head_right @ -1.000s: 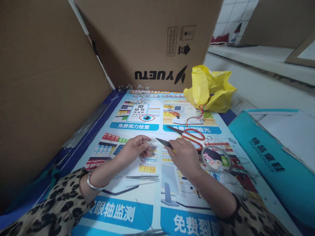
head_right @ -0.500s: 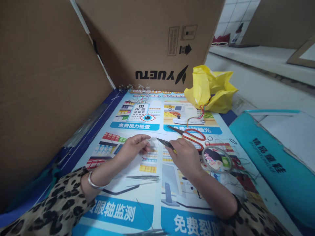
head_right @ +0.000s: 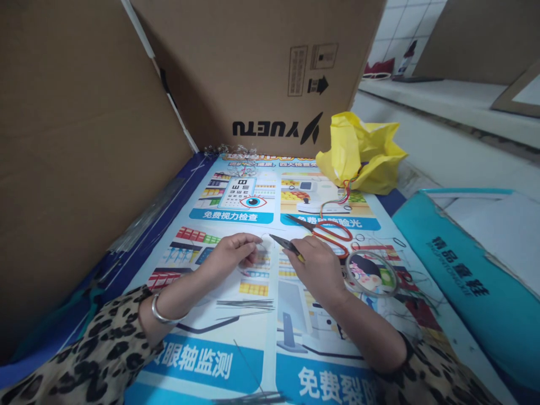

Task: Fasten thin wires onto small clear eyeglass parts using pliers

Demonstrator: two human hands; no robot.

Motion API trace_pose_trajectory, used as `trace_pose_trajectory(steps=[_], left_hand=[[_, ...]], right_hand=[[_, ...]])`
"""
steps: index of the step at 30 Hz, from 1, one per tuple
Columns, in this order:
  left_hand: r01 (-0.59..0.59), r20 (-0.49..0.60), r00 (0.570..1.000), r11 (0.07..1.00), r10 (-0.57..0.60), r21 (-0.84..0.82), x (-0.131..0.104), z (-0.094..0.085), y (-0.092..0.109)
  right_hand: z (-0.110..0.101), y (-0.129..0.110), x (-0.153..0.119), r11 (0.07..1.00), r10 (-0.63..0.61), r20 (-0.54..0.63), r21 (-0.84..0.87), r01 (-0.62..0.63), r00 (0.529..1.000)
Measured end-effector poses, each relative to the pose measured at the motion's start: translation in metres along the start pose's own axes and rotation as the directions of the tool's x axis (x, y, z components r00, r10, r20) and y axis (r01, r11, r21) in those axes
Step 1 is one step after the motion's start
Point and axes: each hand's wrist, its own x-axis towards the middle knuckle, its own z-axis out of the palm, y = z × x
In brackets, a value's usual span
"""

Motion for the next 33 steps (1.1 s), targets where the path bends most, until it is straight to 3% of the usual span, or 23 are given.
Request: trace_pose_trajectory(steps=[15,33], left_hand=[[-0.009,0.072,0.997,0.99,-0.001,0.138,-0.003,-0.0012,0.001],[-0.018,0.083,0.997,0.988,0.006,0.15,-0.004,-0.0003,0.0011]], right_hand=[[-0.0012,-0.0015,0.0006,1.0,-0.004,0.0,0.014,0.004,1.0],[-0.0008,-0.0015,-0.0008,1.0,0.016,0.022,0.013,-0.016,1.0]])
